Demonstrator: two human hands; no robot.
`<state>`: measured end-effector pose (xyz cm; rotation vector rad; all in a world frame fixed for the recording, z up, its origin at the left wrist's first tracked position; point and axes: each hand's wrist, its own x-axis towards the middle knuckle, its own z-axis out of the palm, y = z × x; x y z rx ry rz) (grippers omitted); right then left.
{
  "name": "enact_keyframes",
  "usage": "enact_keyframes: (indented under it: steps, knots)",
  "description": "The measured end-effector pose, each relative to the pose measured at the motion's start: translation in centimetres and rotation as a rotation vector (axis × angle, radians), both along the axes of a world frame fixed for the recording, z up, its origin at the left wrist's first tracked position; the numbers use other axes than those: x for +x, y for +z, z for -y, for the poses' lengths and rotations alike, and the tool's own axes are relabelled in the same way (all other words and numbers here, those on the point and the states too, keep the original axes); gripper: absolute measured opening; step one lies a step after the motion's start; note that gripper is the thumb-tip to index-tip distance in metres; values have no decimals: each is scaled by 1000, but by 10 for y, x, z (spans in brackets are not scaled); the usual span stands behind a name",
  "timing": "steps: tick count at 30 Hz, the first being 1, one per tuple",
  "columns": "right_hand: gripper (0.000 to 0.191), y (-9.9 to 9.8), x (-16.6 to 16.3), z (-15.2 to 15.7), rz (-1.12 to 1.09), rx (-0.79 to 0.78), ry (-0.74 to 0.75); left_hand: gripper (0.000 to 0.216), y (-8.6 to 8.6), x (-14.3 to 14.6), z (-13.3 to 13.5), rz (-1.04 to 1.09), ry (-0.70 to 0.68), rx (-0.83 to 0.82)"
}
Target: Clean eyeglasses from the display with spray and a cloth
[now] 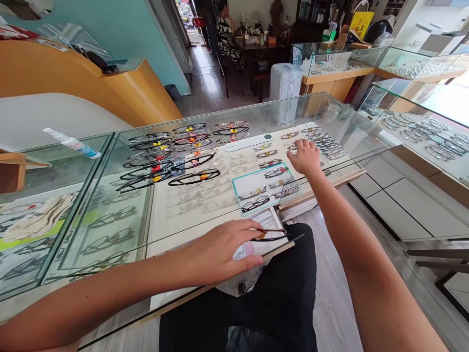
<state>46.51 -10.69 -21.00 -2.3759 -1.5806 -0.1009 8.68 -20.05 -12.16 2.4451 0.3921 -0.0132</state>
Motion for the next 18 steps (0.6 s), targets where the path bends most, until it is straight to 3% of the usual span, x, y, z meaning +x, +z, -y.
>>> enact_keyframes:
  steps: [4, 11, 14, 18]
  knots:
    - [68, 0, 1, 0, 20, -15, 0, 58, -53, 0, -2, -131, 52, 28]
    - [70, 2, 0, -1, -8, -20, -6, 60, -160, 31, -83, -184, 404, 429]
    - [70, 3, -1, 0, -9, -17, -4, 61, -189, 47, -113, -226, 501, 487]
    - [68, 6, -4, 2, -5, -22, -10, 66, -209, 62, -134, -221, 535, 492]
